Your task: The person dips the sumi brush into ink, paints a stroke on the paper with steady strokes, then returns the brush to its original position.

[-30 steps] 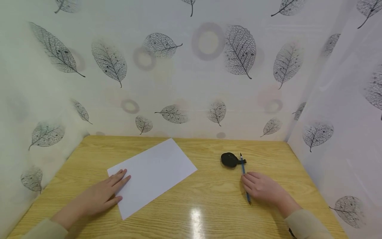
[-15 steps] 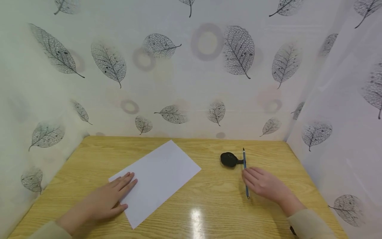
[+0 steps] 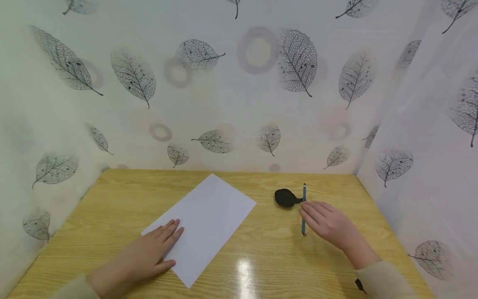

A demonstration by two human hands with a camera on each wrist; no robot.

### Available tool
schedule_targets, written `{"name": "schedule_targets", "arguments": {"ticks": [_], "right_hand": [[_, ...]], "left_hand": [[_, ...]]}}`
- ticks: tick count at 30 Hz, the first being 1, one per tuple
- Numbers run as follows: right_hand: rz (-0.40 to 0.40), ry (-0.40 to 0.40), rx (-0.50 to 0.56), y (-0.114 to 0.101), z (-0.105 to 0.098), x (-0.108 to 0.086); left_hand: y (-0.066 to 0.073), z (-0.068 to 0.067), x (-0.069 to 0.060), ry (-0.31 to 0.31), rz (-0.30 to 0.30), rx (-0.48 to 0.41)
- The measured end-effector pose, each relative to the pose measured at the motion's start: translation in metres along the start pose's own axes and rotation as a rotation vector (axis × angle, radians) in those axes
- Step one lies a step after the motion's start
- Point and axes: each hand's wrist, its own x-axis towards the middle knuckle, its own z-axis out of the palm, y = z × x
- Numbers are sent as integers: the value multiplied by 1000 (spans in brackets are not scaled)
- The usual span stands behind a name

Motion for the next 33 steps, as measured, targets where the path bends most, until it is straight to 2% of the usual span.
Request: {"name": "schedule_targets", "arguments": {"ticks": [4,8,11,14,22,33], "right_hand": [[38,57,-13,-4,-5,20],[91,145,-22,-8,-5,34],[165,214,-10,-11,0,38],[253,249,9,-14,6,38],[451,231,52,-18,15,25],[705,72,89,-17,16,18]], "left_hand": [[11,1,3,29,-21,24],[18,7,7,45,-16,60],[22,10,9,54,1,51],[27,11,11,64,13,38],[42,8,18,60,-1,71],[54,6,29,60,-18,171]]}}
